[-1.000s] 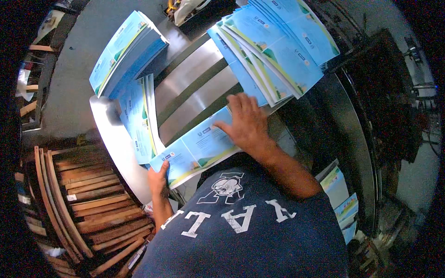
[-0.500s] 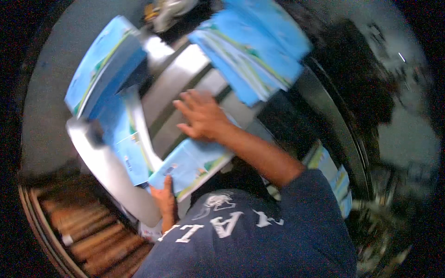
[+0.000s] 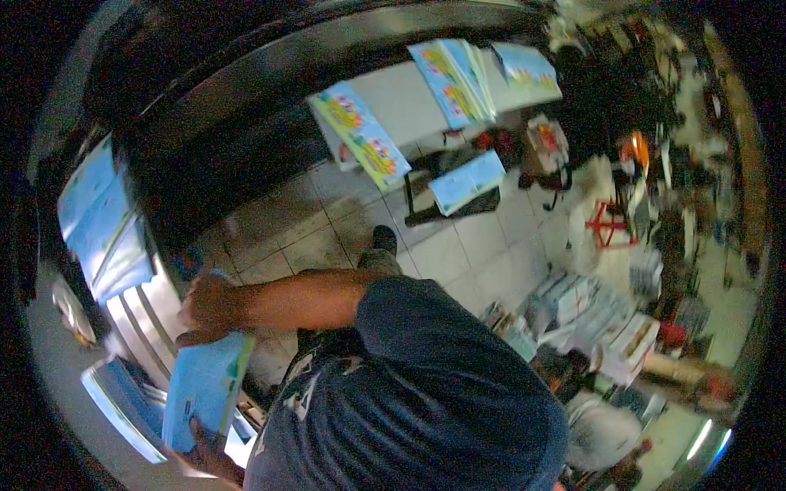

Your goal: The person organizes stacks of printed paper packets by hand, shifting groups of items from a metal surface to a larger pile and aligning their edges.

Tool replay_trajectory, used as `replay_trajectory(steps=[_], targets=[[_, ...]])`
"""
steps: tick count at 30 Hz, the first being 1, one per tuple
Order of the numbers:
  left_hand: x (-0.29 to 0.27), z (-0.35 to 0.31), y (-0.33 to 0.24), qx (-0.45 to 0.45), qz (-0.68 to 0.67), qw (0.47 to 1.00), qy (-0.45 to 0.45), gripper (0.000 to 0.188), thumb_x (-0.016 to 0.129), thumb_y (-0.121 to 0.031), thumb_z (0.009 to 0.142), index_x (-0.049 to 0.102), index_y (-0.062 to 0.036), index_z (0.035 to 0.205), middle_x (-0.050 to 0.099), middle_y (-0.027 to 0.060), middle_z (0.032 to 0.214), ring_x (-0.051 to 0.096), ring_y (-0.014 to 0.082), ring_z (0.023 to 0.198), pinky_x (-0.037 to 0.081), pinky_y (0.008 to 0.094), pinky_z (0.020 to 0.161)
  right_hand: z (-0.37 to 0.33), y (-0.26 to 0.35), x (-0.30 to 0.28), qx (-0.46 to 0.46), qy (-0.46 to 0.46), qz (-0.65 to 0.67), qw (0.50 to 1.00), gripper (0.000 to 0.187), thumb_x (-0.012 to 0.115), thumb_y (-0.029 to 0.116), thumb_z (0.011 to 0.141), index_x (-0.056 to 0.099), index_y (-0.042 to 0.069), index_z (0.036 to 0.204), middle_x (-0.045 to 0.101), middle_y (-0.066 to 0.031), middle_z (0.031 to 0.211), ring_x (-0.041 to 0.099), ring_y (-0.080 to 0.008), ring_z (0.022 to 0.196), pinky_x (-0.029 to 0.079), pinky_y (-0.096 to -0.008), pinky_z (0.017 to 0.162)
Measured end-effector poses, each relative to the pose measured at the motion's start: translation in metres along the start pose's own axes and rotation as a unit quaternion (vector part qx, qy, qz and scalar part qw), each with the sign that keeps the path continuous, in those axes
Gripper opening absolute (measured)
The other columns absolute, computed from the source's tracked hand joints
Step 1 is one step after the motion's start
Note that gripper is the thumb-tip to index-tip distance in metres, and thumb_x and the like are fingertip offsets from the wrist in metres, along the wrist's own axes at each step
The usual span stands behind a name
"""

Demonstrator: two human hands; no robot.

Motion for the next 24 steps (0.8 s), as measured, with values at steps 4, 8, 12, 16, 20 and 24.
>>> replay_trajectory(steps=[4, 8, 12, 16, 20, 24], targets=[[0.127, -0.032, -0.035, -0.131, 0.136, 0.963, 0.192, 0.063, 0.087, -0.013, 0.07, 0.058, 0.0051, 0.123, 0.065, 0.0145, 0.115, 0.062, 0.0265, 0.101, 0.05, 0.0384, 0.091, -0.145, -0.056, -0.049, 0.231, -0.013, 0.009, 0.973, 0.059, 0.045, 0.065, 0.091, 0.067, 0.011, 0.082, 0.068, -0.0154, 0.086, 0.066, -0.0357, 0.085, 0.049, -0.0502, 0.076], [0.259, -0.105, -0.094, -0.012, 0.138, 0.895, 0.424, 0.045, 0.084, -0.005, 0.072, 0.06, 0.0026, 0.109, 0.068, 0.0088, 0.099, 0.064, 0.0193, 0.09, 0.051, 0.0336, 0.084, -0.312, -0.089, -0.081, 0.441, -0.034, 0.018, 0.897, 0.066, 0.044, 0.072, 0.088, 0.07, 0.012, 0.095, 0.069, -0.0184, 0.088, 0.065, -0.0398, 0.09, 0.05, -0.0504, 0.08], [0.355, -0.171, -0.142, 0.002, 0.047, 0.77, 0.636, 0.046, 0.087, -0.012, 0.071, 0.059, 0.0015, 0.106, 0.069, 0.0106, 0.098, 0.065, 0.0194, 0.089, 0.052, 0.0351, 0.079, -0.428, -0.072, -0.159, 0.431, 0.011, 0.055, 0.901, 0.062, 0.063, 0.064, 0.082, 0.063, 0.008, 0.108, 0.067, -0.0226, 0.095, 0.064, -0.0417, 0.095, 0.049, -0.0515, 0.082], [0.456, -0.222, -0.208, 0.314, 0.163, 0.568, 0.743, 0.069, 0.089, -0.036, 0.067, 0.056, 0.0027, 0.113, 0.067, 0.0183, 0.092, 0.066, 0.0342, 0.084, 0.052, 0.0427, 0.077, -0.496, -0.082, -0.172, 0.363, -0.137, 0.186, 0.903, 0.06, 0.079, 0.044, 0.078, 0.056, 0.002, 0.115, 0.065, -0.0232, 0.107, 0.064, -0.0401, 0.098, 0.051, -0.0482, 0.083], [0.546, -0.293, -0.244, 0.469, 0.068, 0.567, 0.674, 0.086, 0.088, -0.042, 0.065, 0.05, 0.0012, 0.13, 0.063, 0.0241, 0.111, 0.062, 0.0411, 0.1, 0.048, 0.0485, 0.088, -0.57, -0.129, -0.122, 0.484, -0.33, 0.255, 0.769, 0.074, 0.078, 0.036, 0.08, 0.043, 0.005, 0.139, 0.063, -0.0209, 0.122, 0.065, -0.0386, 0.105, 0.052, -0.048, 0.09], [0.583, -0.354, -0.162, 0.426, 0.058, 0.633, 0.644, 0.094, 0.086, -0.04, 0.071, 0.04, 0.0012, 0.142, 0.053, 0.0279, 0.132, 0.057, 0.0432, 0.117, 0.044, 0.0486, 0.101, -0.591, -0.174, -0.134, 0.339, -0.664, 0.524, 0.412, 0.067, 0.077, 0.006, 0.081, 0.042, 0.007, 0.138, 0.062, -0.0149, 0.122, 0.066, -0.0296, 0.101, 0.056, -0.0449, 0.087]])
Point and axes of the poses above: each hand's wrist, its own z-axis towards the middle knuckle, its own x-axis out of the palm, y = z × x, the point moved 1 cm from there along z, towards the middle knuckle
